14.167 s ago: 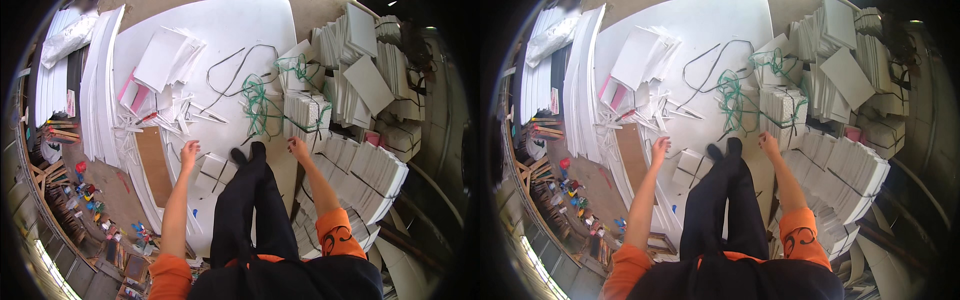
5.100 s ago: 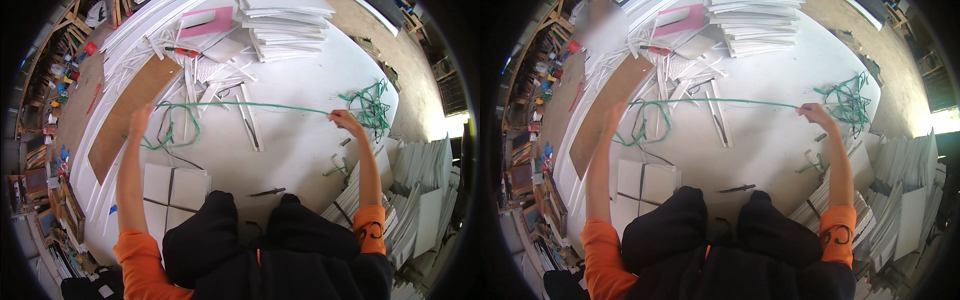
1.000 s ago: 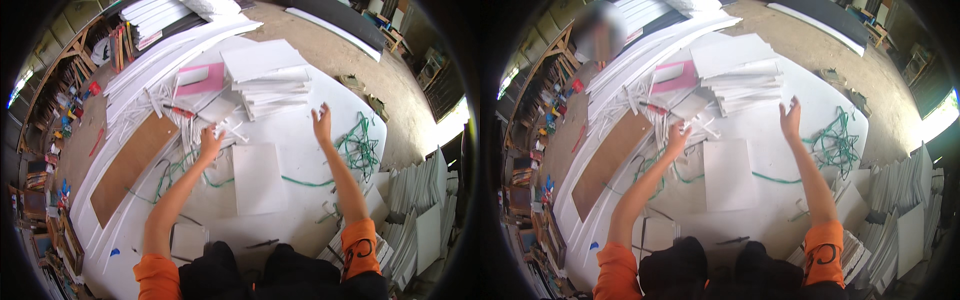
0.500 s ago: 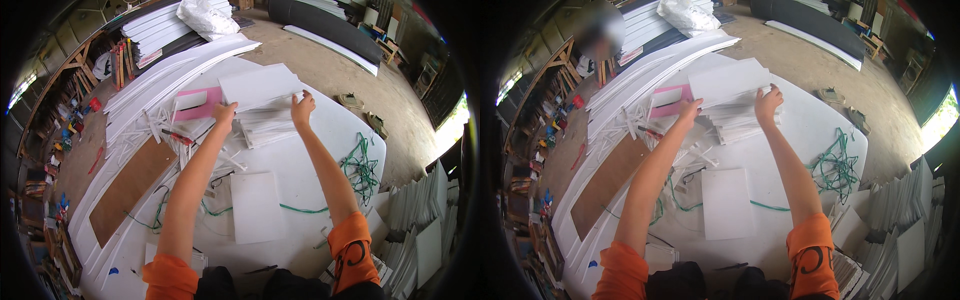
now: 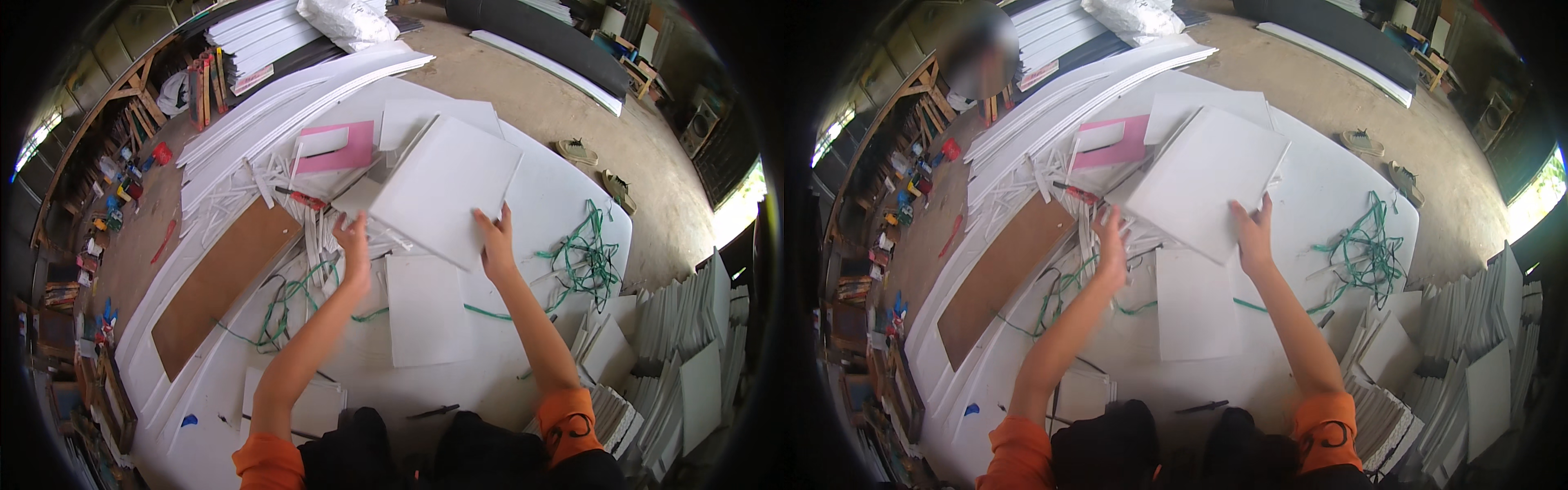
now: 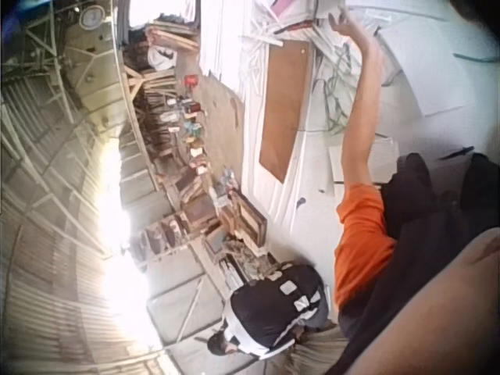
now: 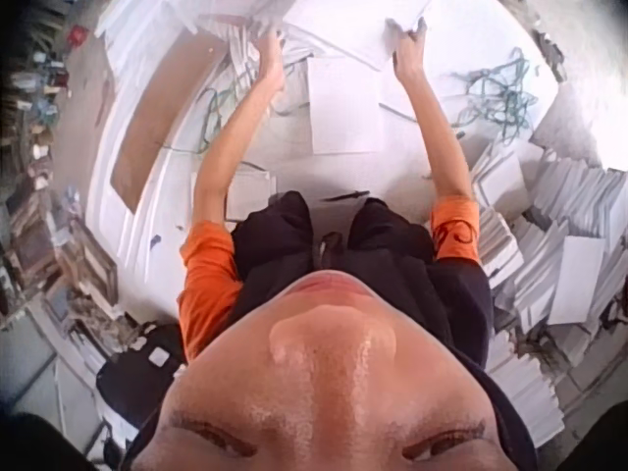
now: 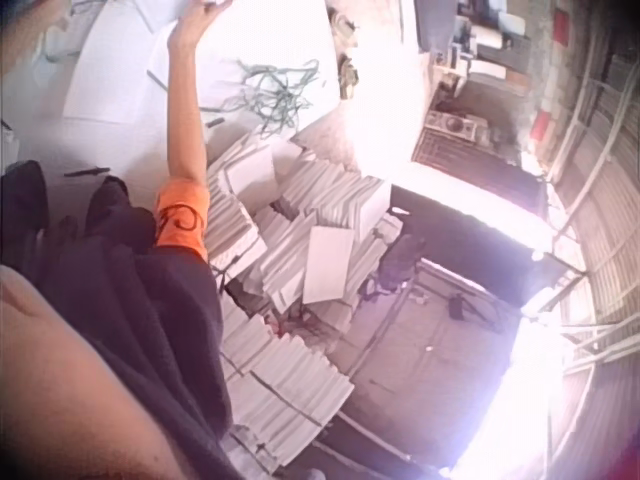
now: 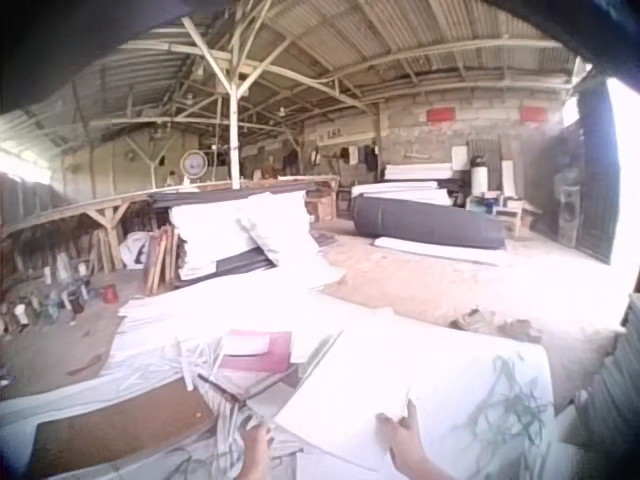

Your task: The person cuts a sheet of bubble wrap into strips using a utility knife. They then gather a stack of white rectangular boards and tie them together with a green plastic strap.

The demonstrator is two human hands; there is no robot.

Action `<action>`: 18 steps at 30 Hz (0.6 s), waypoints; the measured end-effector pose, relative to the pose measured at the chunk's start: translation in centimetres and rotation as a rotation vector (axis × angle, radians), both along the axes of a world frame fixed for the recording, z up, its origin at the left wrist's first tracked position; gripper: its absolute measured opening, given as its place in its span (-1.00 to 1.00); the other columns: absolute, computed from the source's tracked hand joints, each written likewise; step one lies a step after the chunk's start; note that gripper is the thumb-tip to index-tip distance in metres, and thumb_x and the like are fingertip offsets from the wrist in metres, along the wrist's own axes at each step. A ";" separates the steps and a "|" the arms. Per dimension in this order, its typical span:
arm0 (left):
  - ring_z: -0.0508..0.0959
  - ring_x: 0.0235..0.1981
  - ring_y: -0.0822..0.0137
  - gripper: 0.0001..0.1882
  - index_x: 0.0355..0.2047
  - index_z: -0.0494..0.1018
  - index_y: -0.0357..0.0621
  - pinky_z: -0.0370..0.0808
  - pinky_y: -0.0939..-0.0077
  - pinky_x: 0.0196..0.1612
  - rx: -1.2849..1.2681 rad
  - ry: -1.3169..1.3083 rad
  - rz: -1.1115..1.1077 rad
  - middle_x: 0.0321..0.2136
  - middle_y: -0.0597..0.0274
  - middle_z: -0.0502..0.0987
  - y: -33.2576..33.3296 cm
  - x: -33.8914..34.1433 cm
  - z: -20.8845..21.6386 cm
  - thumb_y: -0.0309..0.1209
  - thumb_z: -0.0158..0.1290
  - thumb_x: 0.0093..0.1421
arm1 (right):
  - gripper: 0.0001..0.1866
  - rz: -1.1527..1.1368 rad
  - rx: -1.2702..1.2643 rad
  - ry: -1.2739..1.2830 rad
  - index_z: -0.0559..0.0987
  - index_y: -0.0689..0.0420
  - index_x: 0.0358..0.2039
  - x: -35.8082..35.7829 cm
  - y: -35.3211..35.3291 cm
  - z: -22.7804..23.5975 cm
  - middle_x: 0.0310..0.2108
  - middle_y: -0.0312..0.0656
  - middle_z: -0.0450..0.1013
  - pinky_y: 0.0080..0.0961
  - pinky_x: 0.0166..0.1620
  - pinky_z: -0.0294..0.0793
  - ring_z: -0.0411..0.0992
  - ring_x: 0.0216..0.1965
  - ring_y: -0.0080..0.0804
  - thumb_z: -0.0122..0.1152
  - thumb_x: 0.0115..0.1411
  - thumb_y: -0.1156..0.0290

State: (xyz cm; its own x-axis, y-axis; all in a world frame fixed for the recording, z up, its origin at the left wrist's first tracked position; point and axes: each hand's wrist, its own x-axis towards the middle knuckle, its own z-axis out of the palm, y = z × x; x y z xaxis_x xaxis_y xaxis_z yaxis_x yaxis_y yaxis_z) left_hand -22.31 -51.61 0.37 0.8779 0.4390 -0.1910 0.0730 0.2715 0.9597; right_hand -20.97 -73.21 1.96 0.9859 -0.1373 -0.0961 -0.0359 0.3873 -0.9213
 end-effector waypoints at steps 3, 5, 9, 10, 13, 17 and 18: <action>0.23 -0.01 0.29 -0.30 0.08 -0.04 -0.11 0.12 0.38 0.05 -0.015 -0.018 -0.521 0.00 0.10 0.13 3.0 -1.8 -0.5 0.06 -0.13 0.08 | -0.29 0.181 -0.107 0.028 -0.06 0.23 0.13 -5.9 -2.5 -1.9 -0.02 -0.04 0.13 -0.48 0.02 0.17 0.17 -0.03 -0.35 0.07 0.06 0.32; 0.13 0.08 0.23 -0.28 0.10 -0.10 -0.20 0.05 0.38 0.10 0.065 0.004 -0.575 0.03 0.01 0.10 1.7 -3.8 -2.9 -0.02 -0.12 0.11 | -0.30 0.216 -0.351 0.193 -0.04 0.26 0.11 -8.5 -2.6 -4.0 -0.04 -0.03 0.16 -0.50 0.00 0.17 0.17 -0.03 -0.38 0.06 0.08 0.26; 0.11 0.08 0.20 -0.21 0.11 -0.21 -0.29 0.14 0.37 0.07 0.459 -0.280 -0.458 0.04 -0.04 0.07 -1.7 -7.5 -8.0 -0.26 0.03 0.06 | -0.28 0.267 -0.656 0.143 -0.01 0.35 0.07 -10.9 -2.9 -8.2 -0.07 0.03 0.19 -0.52 -0.05 0.21 0.18 -0.06 -0.38 0.02 0.10 0.12; 0.12 0.07 0.20 -0.20 0.11 -0.22 -0.30 0.16 0.38 0.05 0.426 -0.307 -0.437 0.05 -0.04 0.06 -2.1 -8.0 -8.1 -0.30 0.05 0.05 | -0.29 0.256 -0.719 0.137 0.00 0.37 0.06 -11.2 -3.1 -9.0 -0.08 0.05 0.19 -0.51 -0.05 0.20 0.19 -0.06 -0.37 0.01 0.11 0.12; 0.17 0.04 0.21 -0.19 0.09 -0.23 -0.32 0.21 0.42 0.01 0.336 -0.351 -0.422 0.04 -0.05 0.06 -2.6 -9.5 -7.2 -0.38 0.08 0.02 | -0.31 0.248 -0.704 0.016 -0.02 0.40 0.03 -11.1 -3.0 -8.1 -0.06 0.10 0.15 -0.47 -0.01 0.16 0.18 -0.06 -0.31 0.03 0.11 0.19; 0.28 -0.04 0.16 -0.28 0.04 -0.15 -0.35 0.25 0.42 -0.05 0.445 -0.330 -0.501 -0.04 -0.11 0.17 -1.4 -9.6 -7.7 -0.37 0.06 0.04 | -0.31 0.139 -0.607 -0.217 -0.09 0.36 0.03 -10.7 -2.8 -10.3 -0.02 0.13 0.10 -0.43 0.01 0.14 0.18 -0.03 -0.22 0.11 0.06 0.38; 0.30 -0.06 0.14 -0.30 0.03 -0.13 -0.36 0.26 0.42 -0.07 0.530 -0.314 -0.508 -0.07 -0.13 0.20 -1.0 -9.6 -8.8 -0.36 0.05 0.04 | -0.30 0.122 -0.672 -0.242 -0.09 0.36 0.03 -10.9 -2.7 -11.3 -0.02 0.13 0.10 -0.42 0.02 0.13 0.17 -0.02 -0.20 0.11 0.06 0.38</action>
